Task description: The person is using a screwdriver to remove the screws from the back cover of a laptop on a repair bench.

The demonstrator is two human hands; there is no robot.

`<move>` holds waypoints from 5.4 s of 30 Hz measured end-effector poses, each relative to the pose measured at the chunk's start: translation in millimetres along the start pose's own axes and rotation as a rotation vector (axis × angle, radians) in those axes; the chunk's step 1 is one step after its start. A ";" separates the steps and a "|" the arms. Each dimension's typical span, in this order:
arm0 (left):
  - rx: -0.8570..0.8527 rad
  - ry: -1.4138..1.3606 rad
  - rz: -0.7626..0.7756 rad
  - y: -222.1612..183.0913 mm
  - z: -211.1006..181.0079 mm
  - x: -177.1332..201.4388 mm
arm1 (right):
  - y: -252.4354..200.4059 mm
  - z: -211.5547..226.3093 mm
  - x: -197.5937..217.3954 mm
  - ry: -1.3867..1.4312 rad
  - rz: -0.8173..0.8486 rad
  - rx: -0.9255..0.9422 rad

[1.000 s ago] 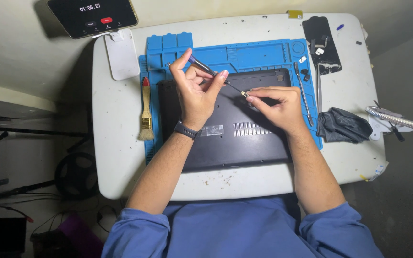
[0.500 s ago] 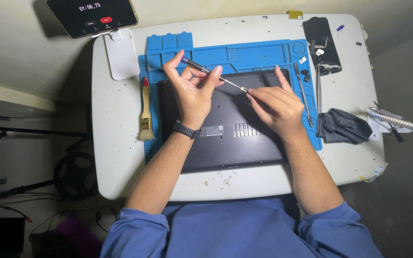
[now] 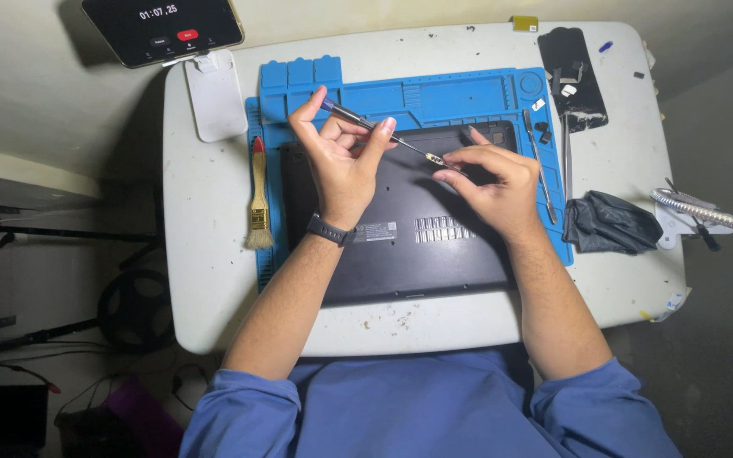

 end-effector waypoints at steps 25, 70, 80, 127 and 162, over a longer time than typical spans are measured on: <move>-0.077 -0.008 -0.013 18.1 -5.9 -1.0 | 11.0 -36.6 41.9 -0.183 -0.031 0.089; -0.425 0.322 0.641 40.4 31.8 -164.7 | -6.3 -112.9 45.6 -0.320 -0.020 -0.156; -0.422 0.182 0.434 53.8 -72.8 -79.1 | -3.0 -98.1 44.8 -0.361 0.020 -0.082; -0.367 0.216 0.567 -2.9 -45.4 17.3 | -3.5 -76.2 25.0 -0.318 0.115 -0.148; -0.477 0.434 0.431 -14.9 -50.8 5.9 | -7.0 -84.0 25.5 -0.313 0.064 -0.132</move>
Point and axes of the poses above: each hand's wrist, its own y-axis towards the middle knuckle, its own x-axis out of the back of the hand, z = x × y, the point moved 4 cm from there along y, towards the middle knuckle, and after that the axes turned 4 degrees about -z, right-handed, at the moved point
